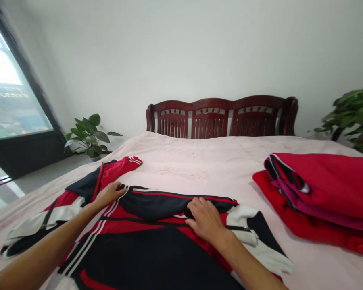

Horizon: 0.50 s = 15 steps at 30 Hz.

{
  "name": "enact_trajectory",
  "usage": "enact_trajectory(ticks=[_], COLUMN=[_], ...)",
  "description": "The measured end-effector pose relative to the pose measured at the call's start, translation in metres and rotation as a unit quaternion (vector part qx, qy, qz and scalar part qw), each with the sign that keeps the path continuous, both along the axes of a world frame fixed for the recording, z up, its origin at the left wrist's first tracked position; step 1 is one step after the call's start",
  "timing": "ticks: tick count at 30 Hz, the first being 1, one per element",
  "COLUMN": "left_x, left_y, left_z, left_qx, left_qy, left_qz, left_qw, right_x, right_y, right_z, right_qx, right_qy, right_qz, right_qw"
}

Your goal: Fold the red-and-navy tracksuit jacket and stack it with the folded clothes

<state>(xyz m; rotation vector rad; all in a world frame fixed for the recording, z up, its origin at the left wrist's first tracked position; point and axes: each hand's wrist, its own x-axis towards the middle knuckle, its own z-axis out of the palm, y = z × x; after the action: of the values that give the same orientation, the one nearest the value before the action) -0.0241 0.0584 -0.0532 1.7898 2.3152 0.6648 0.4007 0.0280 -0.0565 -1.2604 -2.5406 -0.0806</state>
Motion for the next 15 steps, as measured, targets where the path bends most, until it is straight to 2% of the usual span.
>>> enact_trajectory(ticks=[4,7,10,15], left_x=[0.0,-0.005,-0.013,-0.023], left_y=[0.002,-0.002,-0.014,-0.036], left_z=[0.008,0.016,0.018,0.002], left_qx=[0.034,0.054,0.055,-0.044], left_qy=[-0.036,-0.087,-0.132,-0.143], left_qz=[0.015,0.027,0.023,-0.007], left_qw=[0.999,0.994,0.989,0.989], right_x=[-0.008,0.003,0.016,0.03], right_y=[0.005,0.009,-0.001,-0.026], right_z=[-0.007,-0.003,0.001,-0.002], right_qx=[0.0,0.028,0.049,-0.032], right_qy=[-0.021,0.003,0.028,0.022], right_qz=[-0.016,-0.006,0.03,0.088], right_qw=[1.0,1.0,0.998,0.995])
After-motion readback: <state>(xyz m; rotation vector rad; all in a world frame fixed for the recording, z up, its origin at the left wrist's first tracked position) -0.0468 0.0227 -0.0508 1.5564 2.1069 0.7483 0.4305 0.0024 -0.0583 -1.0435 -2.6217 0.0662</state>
